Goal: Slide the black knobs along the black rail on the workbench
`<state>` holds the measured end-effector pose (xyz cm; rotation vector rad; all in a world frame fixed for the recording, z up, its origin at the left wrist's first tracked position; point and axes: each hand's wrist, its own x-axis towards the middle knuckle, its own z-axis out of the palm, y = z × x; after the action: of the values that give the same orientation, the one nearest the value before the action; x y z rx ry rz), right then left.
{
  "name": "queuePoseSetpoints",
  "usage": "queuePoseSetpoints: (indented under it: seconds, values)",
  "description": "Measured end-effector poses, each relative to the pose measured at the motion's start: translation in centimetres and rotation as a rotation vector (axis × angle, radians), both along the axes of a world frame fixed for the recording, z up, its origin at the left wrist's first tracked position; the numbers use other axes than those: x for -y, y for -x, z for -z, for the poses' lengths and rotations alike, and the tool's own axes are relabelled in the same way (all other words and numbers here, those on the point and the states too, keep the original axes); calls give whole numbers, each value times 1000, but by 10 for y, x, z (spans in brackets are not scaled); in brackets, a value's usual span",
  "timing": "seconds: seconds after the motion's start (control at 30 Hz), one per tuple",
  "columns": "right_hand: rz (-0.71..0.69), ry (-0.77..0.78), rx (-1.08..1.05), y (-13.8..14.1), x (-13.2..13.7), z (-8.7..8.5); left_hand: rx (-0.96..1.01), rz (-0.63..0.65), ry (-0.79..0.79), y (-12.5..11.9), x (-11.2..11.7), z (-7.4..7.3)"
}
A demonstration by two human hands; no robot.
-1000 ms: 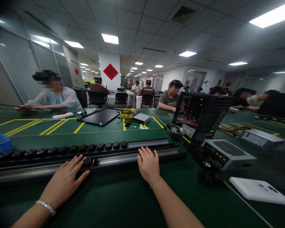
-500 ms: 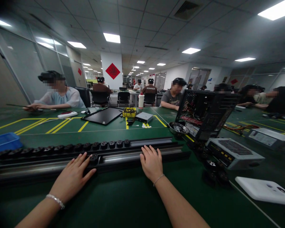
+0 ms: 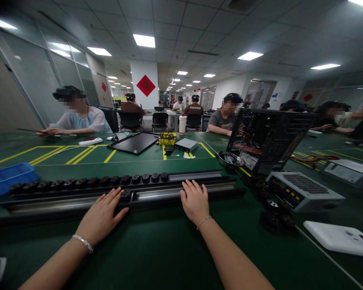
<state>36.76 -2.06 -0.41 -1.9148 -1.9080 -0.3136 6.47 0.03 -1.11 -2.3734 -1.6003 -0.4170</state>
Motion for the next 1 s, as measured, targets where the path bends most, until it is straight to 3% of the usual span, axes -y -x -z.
queuePoseSetpoints:
  seconds: [1.0]
  values:
    - [2,-2,-3,0,0,0,-29,0,-2,-17,3,-3]
